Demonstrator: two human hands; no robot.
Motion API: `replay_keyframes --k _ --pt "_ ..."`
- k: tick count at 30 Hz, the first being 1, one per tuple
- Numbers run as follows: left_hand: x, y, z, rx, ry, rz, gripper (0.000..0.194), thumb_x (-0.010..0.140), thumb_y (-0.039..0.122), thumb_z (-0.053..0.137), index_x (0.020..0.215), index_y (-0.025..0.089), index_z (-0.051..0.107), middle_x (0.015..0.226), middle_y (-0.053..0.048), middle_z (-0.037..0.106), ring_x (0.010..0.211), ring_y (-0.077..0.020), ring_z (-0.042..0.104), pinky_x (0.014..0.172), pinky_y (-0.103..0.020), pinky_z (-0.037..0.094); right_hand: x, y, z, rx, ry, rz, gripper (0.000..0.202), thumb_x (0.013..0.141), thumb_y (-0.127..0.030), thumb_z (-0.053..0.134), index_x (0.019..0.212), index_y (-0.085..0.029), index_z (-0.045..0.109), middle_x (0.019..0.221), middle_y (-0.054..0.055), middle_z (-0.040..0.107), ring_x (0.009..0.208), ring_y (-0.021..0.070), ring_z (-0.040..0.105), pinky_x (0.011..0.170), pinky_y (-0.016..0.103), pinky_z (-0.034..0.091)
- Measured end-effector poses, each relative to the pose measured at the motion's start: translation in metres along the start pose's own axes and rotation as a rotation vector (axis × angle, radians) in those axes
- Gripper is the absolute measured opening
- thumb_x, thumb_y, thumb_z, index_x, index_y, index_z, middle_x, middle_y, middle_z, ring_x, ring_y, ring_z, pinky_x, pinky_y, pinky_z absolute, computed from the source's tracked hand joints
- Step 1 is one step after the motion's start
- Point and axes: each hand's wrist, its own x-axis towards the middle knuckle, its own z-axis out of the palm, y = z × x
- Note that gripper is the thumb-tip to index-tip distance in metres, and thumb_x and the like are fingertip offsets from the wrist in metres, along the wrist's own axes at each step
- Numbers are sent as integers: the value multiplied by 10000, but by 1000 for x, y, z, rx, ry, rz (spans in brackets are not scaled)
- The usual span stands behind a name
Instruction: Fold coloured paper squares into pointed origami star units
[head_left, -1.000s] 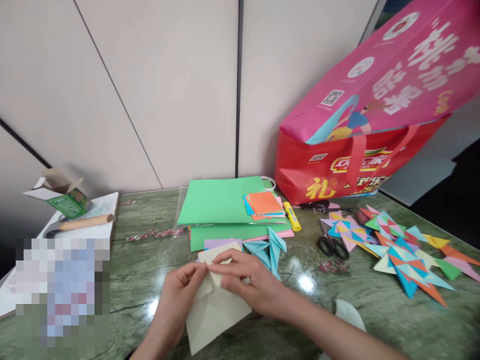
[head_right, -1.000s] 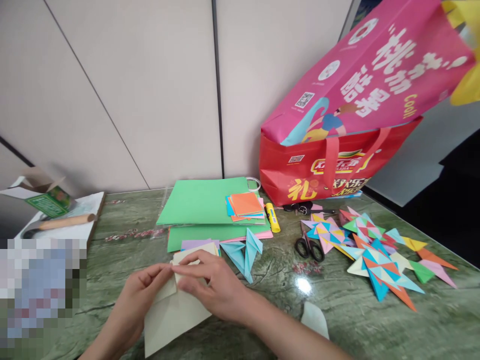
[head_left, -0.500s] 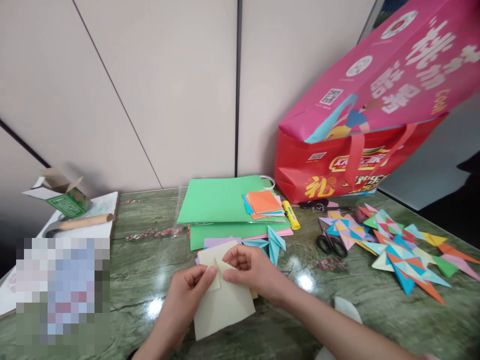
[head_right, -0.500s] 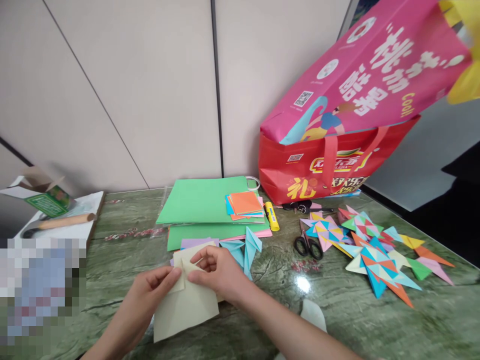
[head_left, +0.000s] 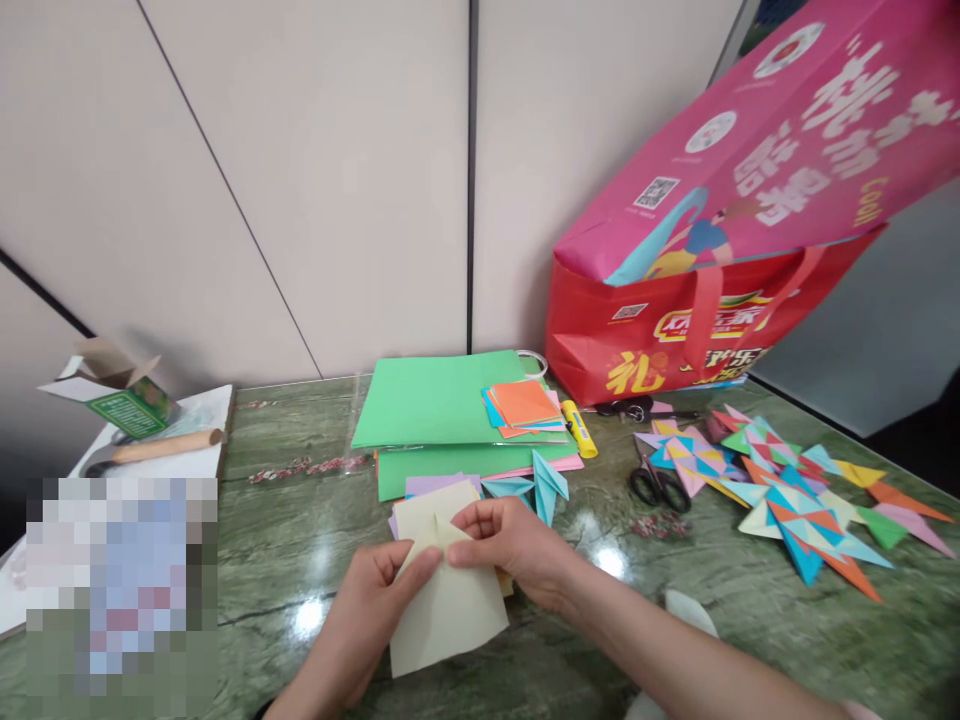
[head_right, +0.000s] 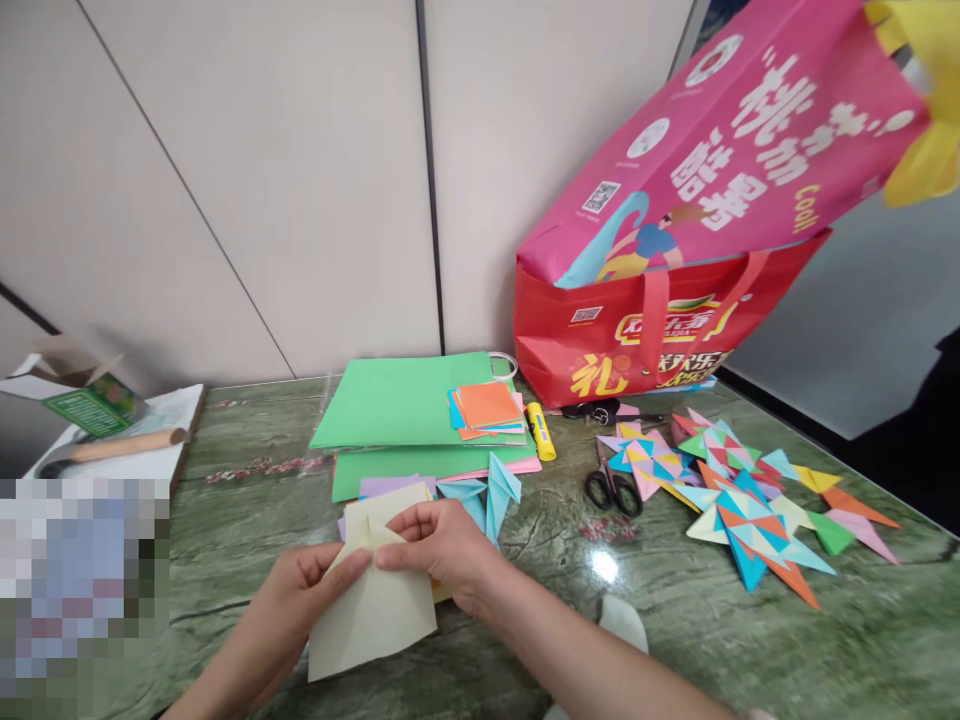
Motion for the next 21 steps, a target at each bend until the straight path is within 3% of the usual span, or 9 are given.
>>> replay_keyframes --k 13,21 --pt "-1 4 1 28 -32 -39 500 608 606 619 597 108 580 533 -16 560 453 -90 412 419 -191 256 -1 0 3 29 33 29 464 302 -288 855 659 -123 609 566 -15 624 472 80 518 481 205 360" --pt "1 -3 -1 32 -13 -35 467 597 563 656 606 100 599 534 -14 560 457 -94 432 411 -185 280 -1 1 4 28 40 43 479 292 -273 859 665 -118 602 556 -21 616 468 77 514 472 202 369"
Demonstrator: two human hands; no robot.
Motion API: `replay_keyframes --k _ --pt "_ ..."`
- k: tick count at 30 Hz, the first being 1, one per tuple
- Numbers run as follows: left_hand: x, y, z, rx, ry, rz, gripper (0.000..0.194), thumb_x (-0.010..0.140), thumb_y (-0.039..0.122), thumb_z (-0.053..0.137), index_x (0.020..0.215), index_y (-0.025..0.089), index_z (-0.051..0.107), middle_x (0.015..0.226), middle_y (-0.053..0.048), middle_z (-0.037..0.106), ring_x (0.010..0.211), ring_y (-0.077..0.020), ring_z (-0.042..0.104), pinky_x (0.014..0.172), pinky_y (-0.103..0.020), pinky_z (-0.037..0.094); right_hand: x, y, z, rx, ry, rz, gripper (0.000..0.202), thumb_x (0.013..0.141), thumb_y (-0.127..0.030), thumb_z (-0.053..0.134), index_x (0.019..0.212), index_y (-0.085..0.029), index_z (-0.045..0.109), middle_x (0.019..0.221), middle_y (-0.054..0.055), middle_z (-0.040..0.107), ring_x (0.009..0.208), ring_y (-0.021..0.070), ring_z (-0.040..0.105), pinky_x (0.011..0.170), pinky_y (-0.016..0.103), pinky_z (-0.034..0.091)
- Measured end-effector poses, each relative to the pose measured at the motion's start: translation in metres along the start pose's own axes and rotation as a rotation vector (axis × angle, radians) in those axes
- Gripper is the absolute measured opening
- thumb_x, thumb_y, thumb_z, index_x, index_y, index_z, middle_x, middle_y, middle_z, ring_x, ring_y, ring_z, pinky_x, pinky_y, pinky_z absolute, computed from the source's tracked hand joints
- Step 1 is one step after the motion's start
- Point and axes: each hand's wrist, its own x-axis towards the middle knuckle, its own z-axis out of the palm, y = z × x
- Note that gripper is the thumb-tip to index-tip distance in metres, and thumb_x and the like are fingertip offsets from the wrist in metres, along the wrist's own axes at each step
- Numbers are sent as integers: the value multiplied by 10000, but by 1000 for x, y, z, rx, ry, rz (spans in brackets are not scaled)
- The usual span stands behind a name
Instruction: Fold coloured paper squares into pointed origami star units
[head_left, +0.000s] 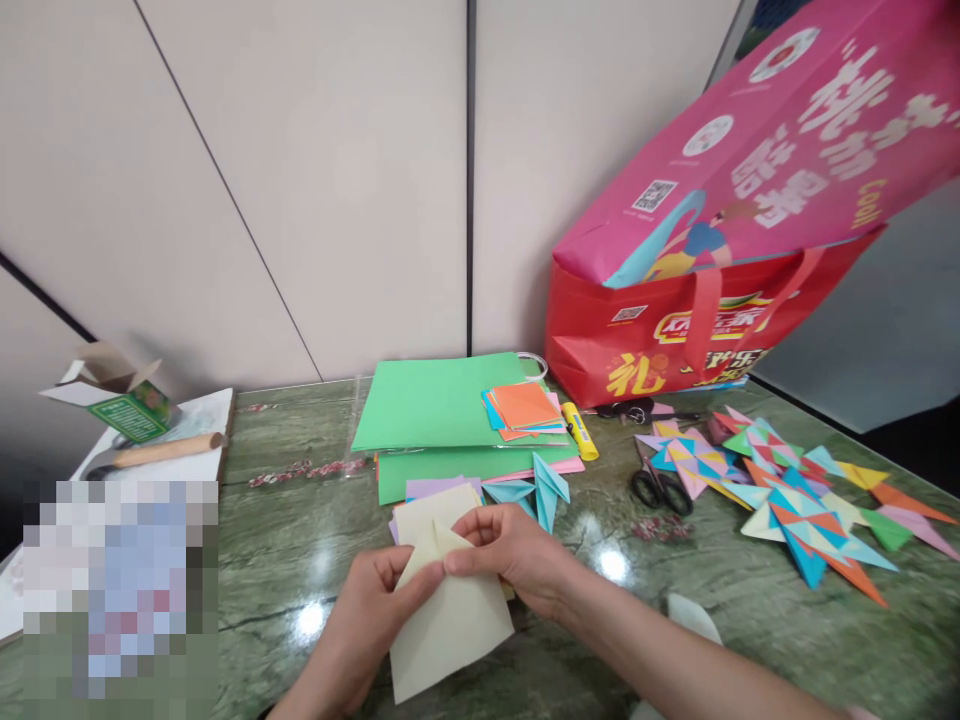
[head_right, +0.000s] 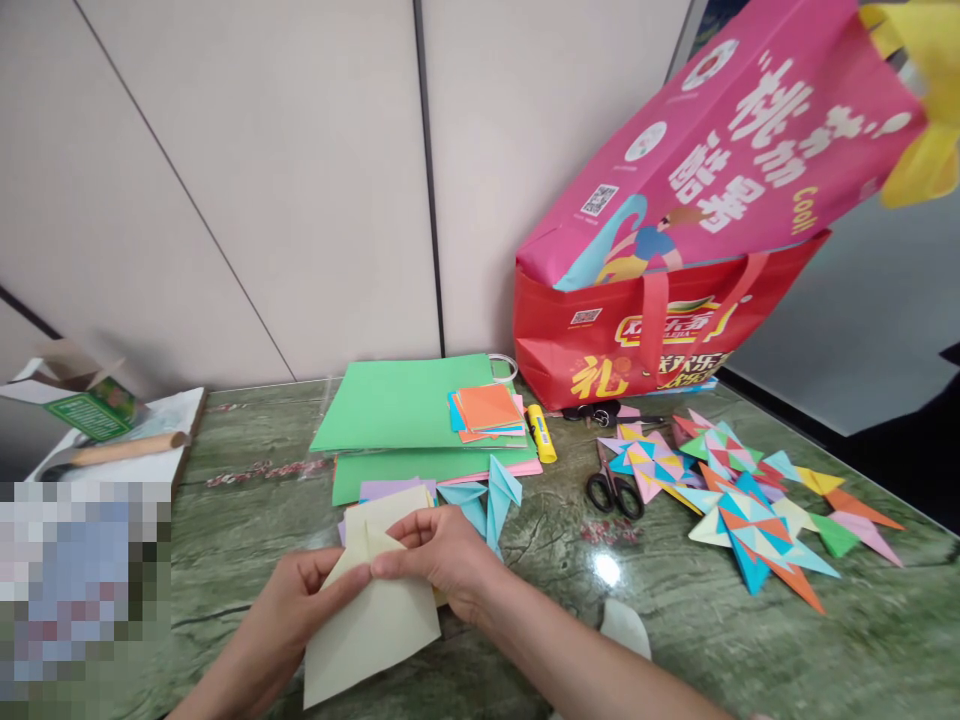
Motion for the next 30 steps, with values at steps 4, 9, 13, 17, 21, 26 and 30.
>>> replay_keyframes --k 4,9,13,17,21,26,30 --pt "1 -1 0 36 46 14 425 570 520 687 588 106 592 530 -1 546 467 -99 428 408 -184 288 -2 -1 0 -9 -24 13 468 310 -292 856 664 -122 601 562 -22 617 468 76 509 473 203 362" --pt "-1 4 1 150 61 79 372 590 470 655 524 113 573 482 28 458 450 -89 367 396 -190 262 -3 -4 1 -39 -119 -72 398 388 -330 837 659 -125 630 564 -34 606 490 62 484 499 194 336" --pt "-3 10 2 244 31 114 317 618 420 590 513 125 544 480 29 415 462 -101 362 408 -205 261 -3 -5 1 -65 -149 -137 354 514 -422 771 669 -123 661 601 -18 615 501 61 461 505 200 317" --pt "-4 13 2 282 -4 113 297 625 409 560 502 146 500 488 28 397 467 -102 344 405 -208 246 -4 -5 2 -105 -123 -199 327 524 -428 761 615 -133 654 559 -28 588 490 62 435 501 204 307" --pt "-4 13 2 252 -11 92 314 608 431 583 491 155 489 482 29 389 465 -102 333 403 -208 239 -6 -5 3 -125 -91 -216 303 506 -408 769 573 -145 636 534 -34 567 478 66 421 501 211 312" --pt "-4 13 2 222 -22 93 324 593 432 617 486 142 520 465 33 397 456 -97 335 406 -205 243 -6 -7 4 -128 -98 -206 318 512 -434 753 574 -147 629 519 -38 542 468 66 394 481 212 291" --pt "-5 13 3 182 -18 82 303 608 411 630 517 128 567 480 24 463 459 -98 365 418 -200 266 -6 -8 3 -133 -96 -203 342 544 -464 723 570 -139 618 480 -49 497 442 54 346 451 204 251"
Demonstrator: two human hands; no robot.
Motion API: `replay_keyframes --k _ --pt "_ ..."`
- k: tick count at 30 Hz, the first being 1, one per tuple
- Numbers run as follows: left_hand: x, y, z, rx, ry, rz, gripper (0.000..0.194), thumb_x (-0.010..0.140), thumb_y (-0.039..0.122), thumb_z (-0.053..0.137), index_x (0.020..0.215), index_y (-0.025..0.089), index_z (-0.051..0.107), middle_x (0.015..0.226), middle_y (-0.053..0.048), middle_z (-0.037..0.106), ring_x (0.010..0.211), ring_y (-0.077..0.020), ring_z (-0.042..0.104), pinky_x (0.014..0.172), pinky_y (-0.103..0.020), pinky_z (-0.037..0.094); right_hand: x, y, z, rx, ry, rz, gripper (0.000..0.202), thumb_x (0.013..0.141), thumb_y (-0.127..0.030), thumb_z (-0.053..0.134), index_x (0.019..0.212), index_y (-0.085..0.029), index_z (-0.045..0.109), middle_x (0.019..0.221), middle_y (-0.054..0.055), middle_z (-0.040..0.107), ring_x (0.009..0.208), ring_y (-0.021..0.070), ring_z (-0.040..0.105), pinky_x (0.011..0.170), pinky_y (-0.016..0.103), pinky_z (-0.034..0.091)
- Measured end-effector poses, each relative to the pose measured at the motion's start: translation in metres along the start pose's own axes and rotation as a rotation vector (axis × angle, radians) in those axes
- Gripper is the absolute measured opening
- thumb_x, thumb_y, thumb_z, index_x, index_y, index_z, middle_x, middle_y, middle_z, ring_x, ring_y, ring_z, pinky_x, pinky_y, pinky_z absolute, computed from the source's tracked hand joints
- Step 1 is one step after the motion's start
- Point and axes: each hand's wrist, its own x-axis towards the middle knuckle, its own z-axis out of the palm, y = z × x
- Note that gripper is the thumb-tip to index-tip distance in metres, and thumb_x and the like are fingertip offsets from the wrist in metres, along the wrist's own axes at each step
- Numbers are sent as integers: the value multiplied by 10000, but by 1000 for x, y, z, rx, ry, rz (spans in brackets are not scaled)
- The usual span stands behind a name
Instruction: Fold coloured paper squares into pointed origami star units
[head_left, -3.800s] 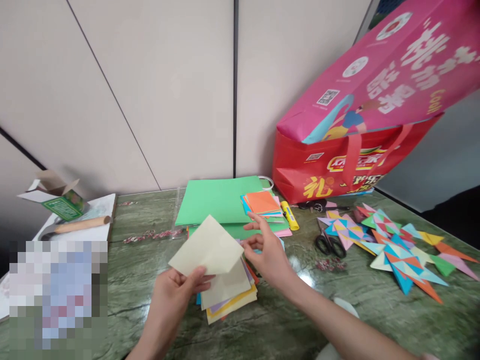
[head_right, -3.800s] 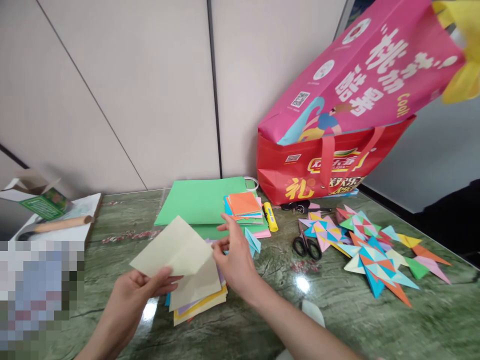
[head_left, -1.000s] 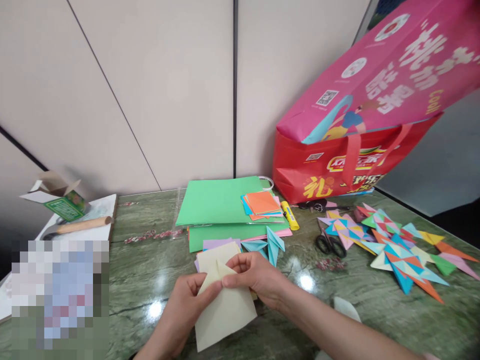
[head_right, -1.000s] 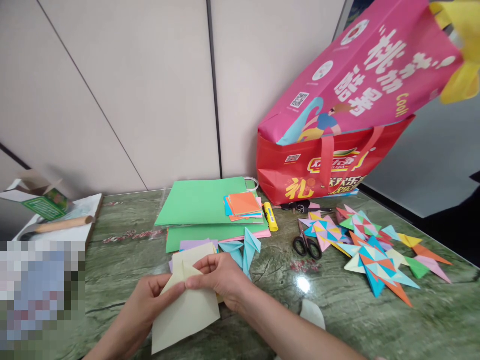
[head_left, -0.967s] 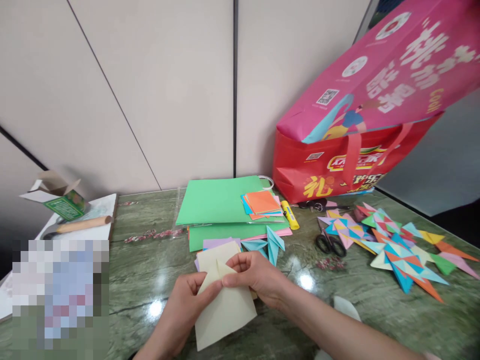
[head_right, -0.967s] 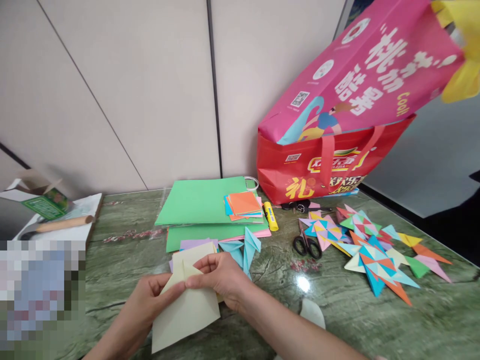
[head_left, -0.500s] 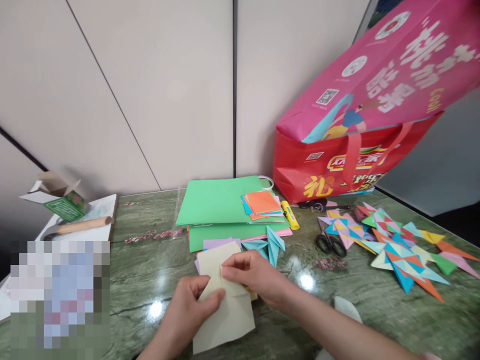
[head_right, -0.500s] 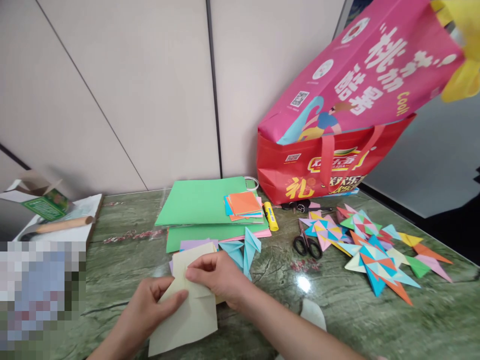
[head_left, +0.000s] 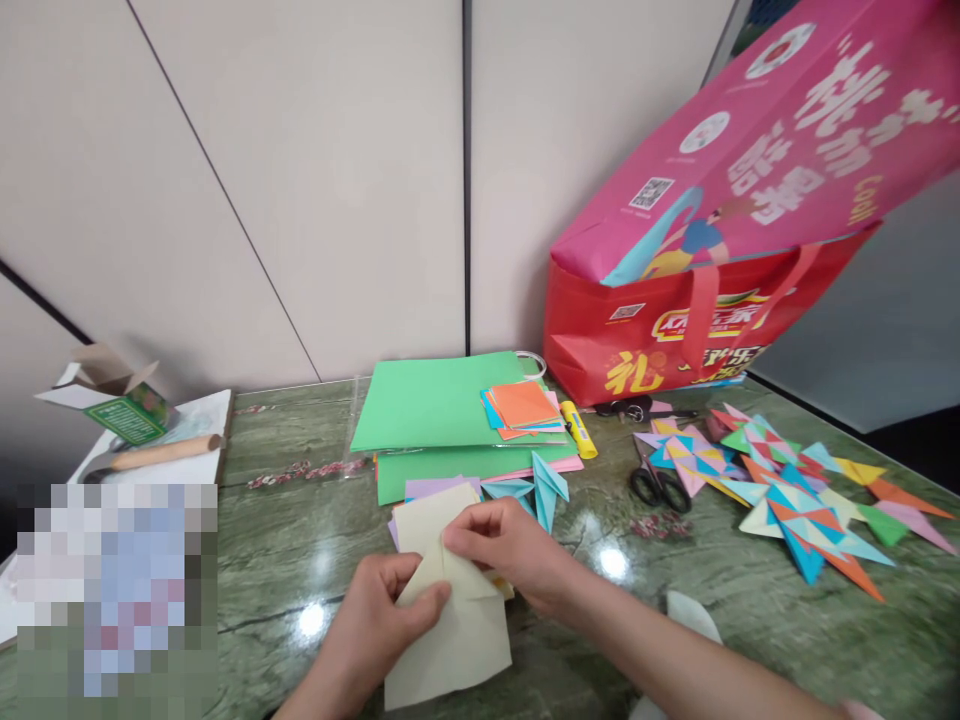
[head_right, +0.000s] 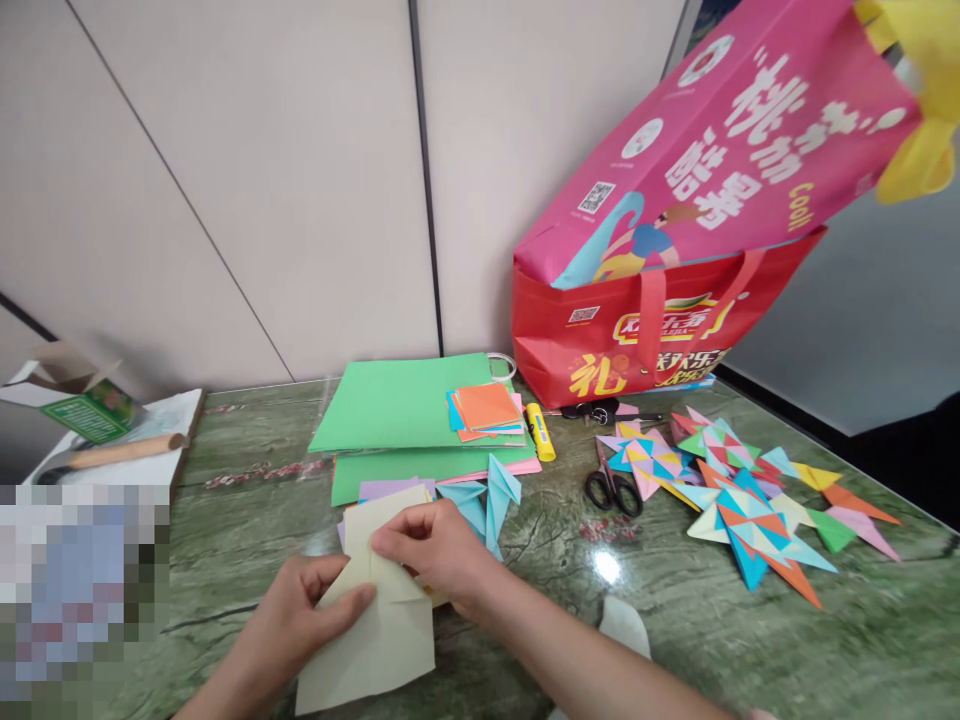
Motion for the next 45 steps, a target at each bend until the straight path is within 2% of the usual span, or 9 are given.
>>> replay_keyframes --k 3,6,12,18,24,38,42,45 --pt "0 -1 1 -18 35 -10 311 601 411 645 500 128 566 474 29 466 455 -93 359 411 -196 253 1 1 0 -20 22 -29 318 553 -434 725 570 -136 615 505 -38 527 455 61 377 464 206 274" --pt "0 -3 1 -33 17 -17 320 603 418 652 505 124 573 481 24 483 458 -96 374 414 -197 265 2 3 1 -69 54 -60 252 587 -375 705 578 -137 622 528 -24 551 468 72 403 471 212 295" --pt "1 -9 3 -87 46 -46 376 575 484 670 529 119 589 496 10 516 457 -102 401 413 -200 265 0 7 3 -272 121 -251 124 683 -233 614 592 -149 618 597 4 608 550 108 494 528 223 373" --pt "2 -9 1 -123 -14 -57 394 585 494 679 545 115 581 493 18 501 456 -93 387 421 -198 267 -4 8 6 -512 186 -436 130 752 -207 565 637 -163 607 617 0 575 568 109 488 536 222 360" --pt "3 -16 -2 -182 -68 -77 438 597 537 666 609 102 610 514 9 524 458 -91 395 424 -195 268 -5 10 5 -690 188 -575 136 797 -193 536 678 -169 597 632 -6 540 585 108 475 557 226 350" --pt "1 -12 -1 -208 -122 -93 452 613 556 652 630 106 612 537 -4 546 469 -98 416 432 -198 270 -6 11 4 -745 185 -635 147 827 -205 507 709 -183 592 679 9 546 616 124 487 583 234 369" --pt "2 -12 -1 -225 -116 -95 411 635 503 665 613 96 616 516 4 533 454 -82 394 427 -191 260 -7 10 5 -725 186 -615 140 820 -206 517 708 -179 595 671 7 547 615 121 489 582 233 361" --pt "2 -13 0 -255 -119 -94 398 619 481 690 606 89 621 522 -12 566 452 -90 428 430 -194 281 -7 9 7 -670 190 -548 145 806 -212 528 682 -171 589 636 -2 544 591 113 481 568 229 354"
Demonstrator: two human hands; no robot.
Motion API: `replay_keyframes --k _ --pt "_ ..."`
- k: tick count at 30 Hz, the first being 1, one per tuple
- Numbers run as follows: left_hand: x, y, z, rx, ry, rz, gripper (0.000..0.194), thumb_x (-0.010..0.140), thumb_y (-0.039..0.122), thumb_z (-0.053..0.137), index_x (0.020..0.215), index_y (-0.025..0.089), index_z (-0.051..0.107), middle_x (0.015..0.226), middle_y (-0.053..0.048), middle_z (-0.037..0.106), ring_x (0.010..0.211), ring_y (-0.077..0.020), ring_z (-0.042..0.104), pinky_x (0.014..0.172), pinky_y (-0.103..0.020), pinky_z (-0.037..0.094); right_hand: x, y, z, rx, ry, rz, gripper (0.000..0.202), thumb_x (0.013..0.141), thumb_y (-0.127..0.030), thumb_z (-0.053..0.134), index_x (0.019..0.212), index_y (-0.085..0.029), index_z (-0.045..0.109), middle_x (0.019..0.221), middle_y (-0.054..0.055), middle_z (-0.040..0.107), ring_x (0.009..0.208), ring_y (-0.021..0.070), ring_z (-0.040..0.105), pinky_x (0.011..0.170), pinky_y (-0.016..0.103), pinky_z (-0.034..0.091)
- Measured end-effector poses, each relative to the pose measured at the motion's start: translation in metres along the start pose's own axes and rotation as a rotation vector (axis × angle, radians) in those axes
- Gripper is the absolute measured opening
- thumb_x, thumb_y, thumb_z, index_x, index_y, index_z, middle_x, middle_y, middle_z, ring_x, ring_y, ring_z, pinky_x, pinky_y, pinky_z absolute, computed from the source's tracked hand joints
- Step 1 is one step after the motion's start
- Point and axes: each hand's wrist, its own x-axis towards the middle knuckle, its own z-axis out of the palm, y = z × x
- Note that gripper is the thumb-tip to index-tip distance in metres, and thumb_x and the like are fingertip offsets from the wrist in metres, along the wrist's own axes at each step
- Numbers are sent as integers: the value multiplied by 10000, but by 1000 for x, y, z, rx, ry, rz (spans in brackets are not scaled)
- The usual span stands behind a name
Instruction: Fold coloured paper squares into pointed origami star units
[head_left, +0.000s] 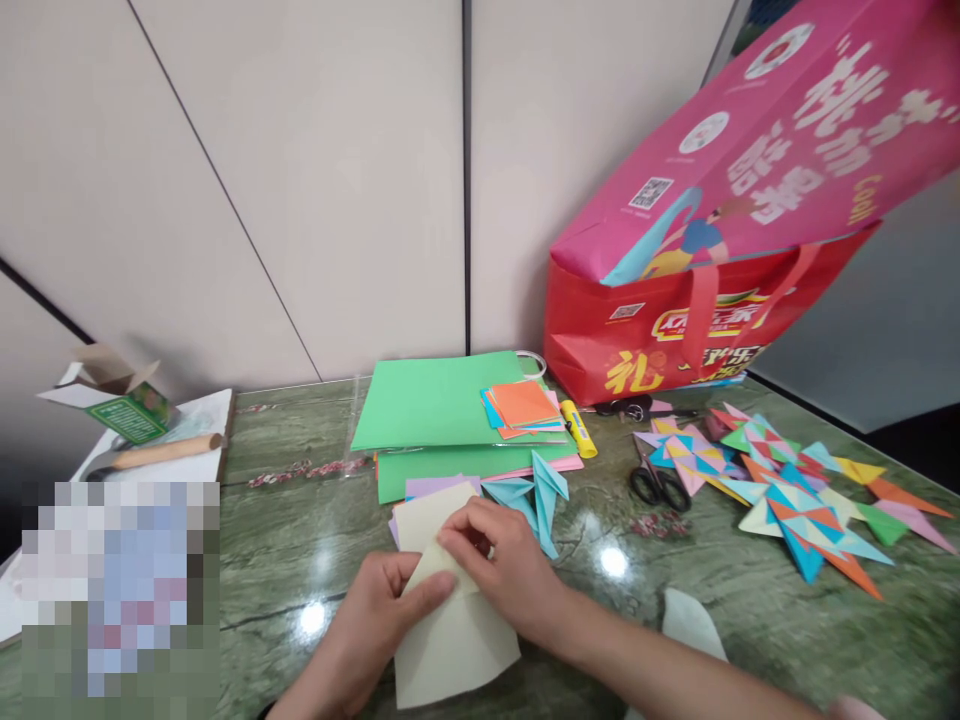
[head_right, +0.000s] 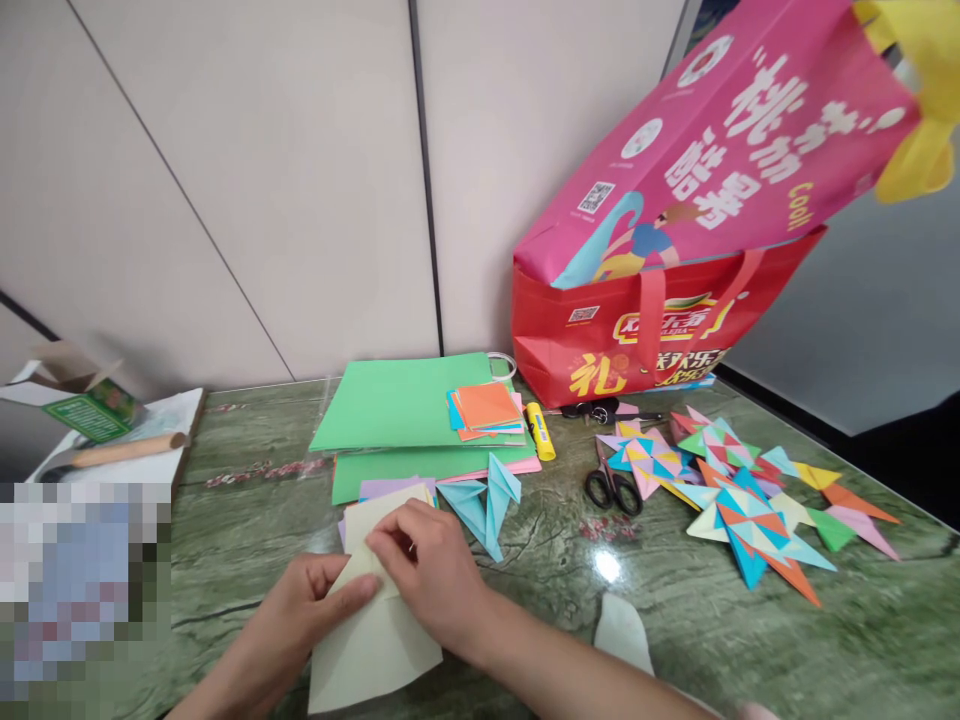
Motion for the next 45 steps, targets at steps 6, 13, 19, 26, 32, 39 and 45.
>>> replay_keyframes --k 6,13,19,26,32,39,45 --pt "-2 2 2 -49 12 -32 366 577 435 737 608 83 643 542 -37 623 457 -106 490 438 -200 326 1 -2 2 136 -21 148 152 778 -229 531 646 -164 570 632 1 560 587 113 492 542 220 361" --pt "-3 5 3 -26 47 -19 346 569 420 745 586 89 644 527 -24 620 448 -97 484 424 -188 320 2 -3 2 252 -35 243 155 750 -242 519 627 -151 546 600 -4 526 563 108 455 531 222 352" --pt "-1 -1 -3 -53 38 31 335 630 416 712 624 89 638 547 -38 629 451 -98 496 428 -186 319 8 2 2 389 -142 233 151 733 -244 516 622 -141 526 607 -12 497 573 99 433 545 220 337" --pt "-1 -3 -4 -79 -3 40 316 646 400 709 631 89 655 556 -46 638 451 -98 510 426 -182 330 8 3 2 405 -116 269 163 705 -239 529 577 -146 491 570 -23 468 549 94 404 536 225 324" --pt "1 -3 -4 -90 12 29 313 625 401 724 632 94 658 559 -57 651 470 -123 546 431 -191 352 7 3 2 408 -108 287 146 690 -239 547 592 -136 518 587 -9 508 551 96 419 533 225 328" --pt "-1 1 -2 -100 109 33 299 605 386 734 599 98 651 537 -52 656 434 -104 519 401 -176 331 8 4 1 431 -152 375 112 685 -225 543 639 -123 554 624 -5 527 559 90 434 540 214 333" --pt "-2 5 -1 -123 158 21 276 579 361 745 560 105 643 513 -60 663 416 -122 538 396 -189 348 10 3 1 406 -147 416 90 668 -201 529 620 -128 551 603 -14 515 545 85 420 519 206 316"
